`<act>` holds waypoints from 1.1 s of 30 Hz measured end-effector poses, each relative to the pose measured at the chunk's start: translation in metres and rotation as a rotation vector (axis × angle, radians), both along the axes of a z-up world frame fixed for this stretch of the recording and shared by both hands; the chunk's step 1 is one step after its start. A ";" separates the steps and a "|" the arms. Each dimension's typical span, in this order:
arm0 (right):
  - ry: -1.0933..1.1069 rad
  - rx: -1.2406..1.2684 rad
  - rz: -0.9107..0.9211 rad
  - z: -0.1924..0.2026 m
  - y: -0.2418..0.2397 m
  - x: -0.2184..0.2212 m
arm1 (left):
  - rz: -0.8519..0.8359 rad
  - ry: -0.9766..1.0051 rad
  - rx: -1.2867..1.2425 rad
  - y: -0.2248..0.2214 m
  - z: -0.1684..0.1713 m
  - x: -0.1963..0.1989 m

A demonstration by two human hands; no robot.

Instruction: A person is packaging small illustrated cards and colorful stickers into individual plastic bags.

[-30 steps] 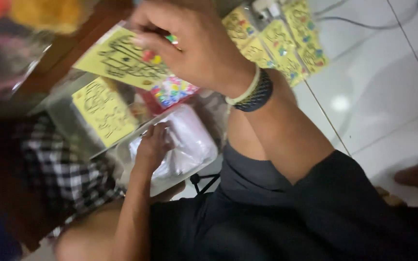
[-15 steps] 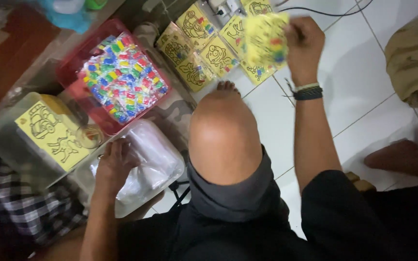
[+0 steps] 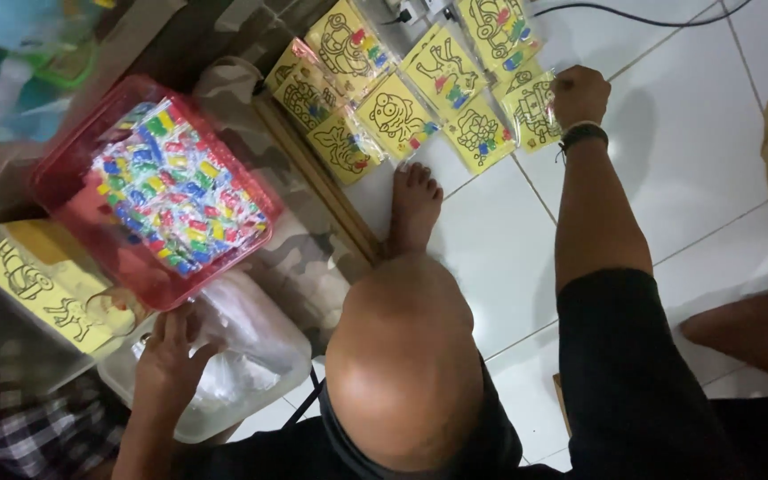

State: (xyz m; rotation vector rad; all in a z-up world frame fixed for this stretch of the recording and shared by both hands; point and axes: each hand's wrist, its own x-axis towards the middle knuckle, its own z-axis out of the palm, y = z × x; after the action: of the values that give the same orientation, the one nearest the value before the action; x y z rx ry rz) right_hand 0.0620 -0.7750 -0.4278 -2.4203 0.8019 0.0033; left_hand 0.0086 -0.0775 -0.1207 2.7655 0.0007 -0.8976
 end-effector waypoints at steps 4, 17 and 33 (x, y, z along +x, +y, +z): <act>-0.017 -0.045 0.025 -0.019 0.004 0.017 | 0.038 0.061 0.053 -0.003 0.002 0.003; -0.254 -0.316 -0.225 0.007 0.059 0.001 | 0.072 0.037 0.017 -0.006 0.004 0.001; -0.537 0.067 0.027 0.091 0.176 -0.125 | 0.223 -0.220 -0.325 0.022 -0.035 -0.034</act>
State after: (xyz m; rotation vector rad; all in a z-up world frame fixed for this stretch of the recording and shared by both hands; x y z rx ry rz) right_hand -0.0629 -0.5986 -0.3365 -2.2096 0.5093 -0.5734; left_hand -0.0250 -0.0557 -0.1560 2.4831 0.1133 -0.4860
